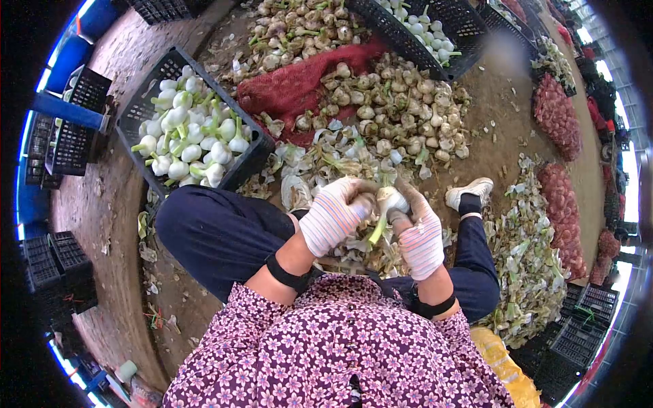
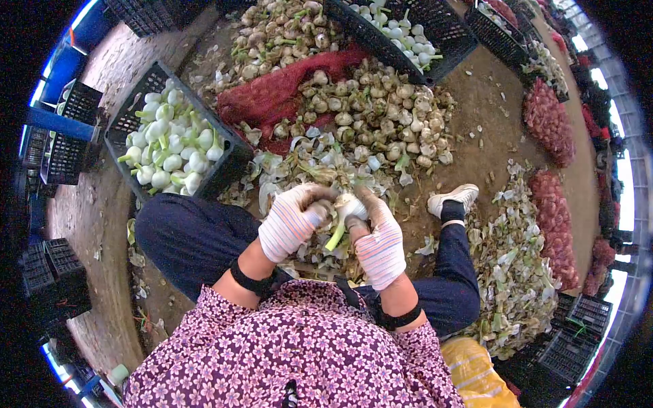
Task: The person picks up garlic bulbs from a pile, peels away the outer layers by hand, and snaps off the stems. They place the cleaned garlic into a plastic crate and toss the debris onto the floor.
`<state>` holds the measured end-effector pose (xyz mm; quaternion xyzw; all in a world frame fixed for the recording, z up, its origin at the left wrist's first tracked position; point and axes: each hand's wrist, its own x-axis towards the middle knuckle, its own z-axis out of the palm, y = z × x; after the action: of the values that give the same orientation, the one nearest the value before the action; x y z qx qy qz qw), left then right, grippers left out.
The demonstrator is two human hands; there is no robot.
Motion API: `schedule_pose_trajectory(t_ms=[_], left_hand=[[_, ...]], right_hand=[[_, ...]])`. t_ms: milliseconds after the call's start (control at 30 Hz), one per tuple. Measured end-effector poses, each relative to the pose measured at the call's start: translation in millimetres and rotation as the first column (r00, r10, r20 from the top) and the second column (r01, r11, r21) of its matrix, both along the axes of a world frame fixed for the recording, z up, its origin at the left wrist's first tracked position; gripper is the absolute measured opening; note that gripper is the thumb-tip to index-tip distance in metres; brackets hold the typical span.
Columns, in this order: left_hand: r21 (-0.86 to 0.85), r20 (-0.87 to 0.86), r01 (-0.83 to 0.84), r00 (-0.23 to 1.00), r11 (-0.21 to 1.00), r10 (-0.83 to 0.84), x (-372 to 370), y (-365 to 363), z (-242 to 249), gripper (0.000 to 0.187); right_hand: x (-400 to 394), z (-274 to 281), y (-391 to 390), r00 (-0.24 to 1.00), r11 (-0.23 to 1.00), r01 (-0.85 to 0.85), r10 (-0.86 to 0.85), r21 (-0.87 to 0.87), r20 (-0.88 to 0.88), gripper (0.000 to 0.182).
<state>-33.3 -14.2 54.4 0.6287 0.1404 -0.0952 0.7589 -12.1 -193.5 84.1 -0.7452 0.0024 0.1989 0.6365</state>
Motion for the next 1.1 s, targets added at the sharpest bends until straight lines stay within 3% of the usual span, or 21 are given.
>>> schedule_pose_trajectory(t_ms=[67, 100, 200, 267, 333, 367, 400, 467, 567, 600, 633, 700, 767, 800, 867, 900, 933, 1000, 1033, 1067, 1100], left_hand=[[0.524, 0.364, 0.008, 0.902, 0.852, -0.232, 3.1, -0.6, 2.4, 0.02], [0.569, 0.286, 0.085, 0.912, 0.818, -0.294, 6.2, 0.8, 2.5, 0.019], [0.719, 0.234, 0.103, 0.895, 0.688, -0.379, 3.5, 3.3, 6.6, 0.018], [0.739, 0.271, 0.054, 0.889, 0.672, -0.37, 4.9, 3.0, 8.1, 0.015], [0.308, -0.088, 0.145, 0.988, 0.94, -0.124, 9.3, 3.4, 14.0, 0.016], [0.013, -0.114, -0.04, 0.993, 0.999, 0.041, 7.2, 5.0, 0.5, 0.019], [-0.257, -0.169, -0.166, 0.978, 0.952, 0.125, 10.8, 6.9, -5.7, 0.02], [-0.447, -0.127, -0.251, 0.968, 0.858, 0.217, 9.2, 2.8, -15.2, 0.016], [-0.337, -0.163, -0.252, 0.964, 0.907, 0.207, 10.7, 6.8, -18.4, 0.021], [-0.339, -0.166, -0.254, 0.964, 0.906, 0.209, 11.2, 7.1, -20.1, 0.021], [-0.385, -0.155, -0.221, 0.973, 0.896, 0.173, 11.6, 7.1, -22.3, 0.02], [-0.432, -0.145, -0.188, 0.98, 0.882, 0.138, 12.3, 12.6, -30.1, 0.02], [-0.722, -0.136, -0.291, 0.949, 0.628, 0.283, 18.4, 28.4, -44.0, 0.017], [-0.657, -0.442, -0.682, 0.693, 0.32, 0.57, 39.8, 32.7, -21.7, 0.015], [-0.593, -0.494, -0.783, 0.537, 0.186, 0.683, 43.4, 59.2, -56.6, 0.018], [-0.606, -0.27, -0.699, 0.63, 0.381, 0.728, 37.5, 52.8, -44.7, 0.018], [-0.728, -0.12, -0.497, 0.77, 0.472, 0.626, 38.5, 45.7, -51.0, 0.026], [-0.561, -0.075, -0.331, 0.933, 0.759, 0.351, 25.0, 27.3, -49.5, 0.033], [-0.398, 0.041, -0.222, 0.965, 0.89, 0.26, 23.4, 16.6, -31.3, 0.035], [-0.207, 0.136, -0.113, 0.98, 0.972, 0.143, 22.5, 9.7, -17.9, 0.038], [-0.177, 0.096, -0.076, 0.991, 0.981, 0.094, 21.7, 8.5, -22.0, 0.036]], right_hand=[[3.2, -3.3, -3.4, 0.962, 0.979, -0.112, 0.15, -0.173, 0.228, 0.054], [5.5, -6.0, -3.8, 0.892, 0.946, -0.132, 0.243, -0.296, 0.381, 0.054], [7.5, -1.5, -2.7, 0.79, 0.879, -0.137, 0.375, -0.457, 0.486, 0.053], [8.5, 0.2, -4.0, 0.813, 0.883, -0.162, 0.372, -0.441, 0.447, 0.054], [10.3, -0.7, -5.7, 0.969, 0.971, -0.21, 0.222, -0.113, 0.109, 0.054], [10.5, -3.0, -5.2, 0.968, 0.97, -0.213, 0.225, -0.113, 0.108, 0.054], [9.9, -7.4, -3.8, 0.99, 0.986, -0.144, 0.142, 0.088, 0.027, 0.056], [7.0, -14.2, 0.1, 0.983, 0.893, 0.062, 0.023, 0.447, -0.182, 0.059], [19.3, -19.6, 3.9, 0.959, 0.923, 0.011, 0.1, 0.384, -0.266, 0.065], [21.5, -20.2, 5.1, 0.937, 0.945, -0.052, 0.158, 0.323, -0.312, 0.067], [15.6, -16.3, 13.2, 0.97, 0.979, -0.043, 0.089, 0.198, -0.228, 0.063], [16.0, -20.2, 12.9, 0.942, 0.971, -0.043, 0.117, 0.235, -0.313, 0.06], [17.4, -11.0, 17.8, 0.871, 0.944, 0.047, 0.12, 0.325, -0.475, 0.051], [16.8, -14.4, 16.7, 0.87, 0.945, 0.048, 0.12, 0.325, -0.479, 0.051], [16.8, -25.7, 12.2, 0.803, 0.764, 0.217, 0.214, 0.608, -0.556, 0.054], [19.4, -29.3, 10.0, 0.803, 0.768, 0.226, 0.2, 0.599, -0.561, 0.057], [22.2, -30.9, 10.3, 0.802, 0.768, 0.225, 0.204, 0.6, -0.561, 0.057], [24.3, -34.0, 10.9, 0.806, 0.761, 0.266, 0.16, 0.591, -0.569, 0.058], [27.5, -31.1, 17.8, 0.842, 0.816, 0.169, 0.172, 0.552, -0.511, 0.069], [28.6, -29.9, 18.7, 0.838, 0.818, 0.17, 0.173, 0.55, -0.517, 0.069], [29.7, -29.5, 19.1, 0.835, 0.836, 0.146, 0.183, 0.529, -0.519, 0.071]])
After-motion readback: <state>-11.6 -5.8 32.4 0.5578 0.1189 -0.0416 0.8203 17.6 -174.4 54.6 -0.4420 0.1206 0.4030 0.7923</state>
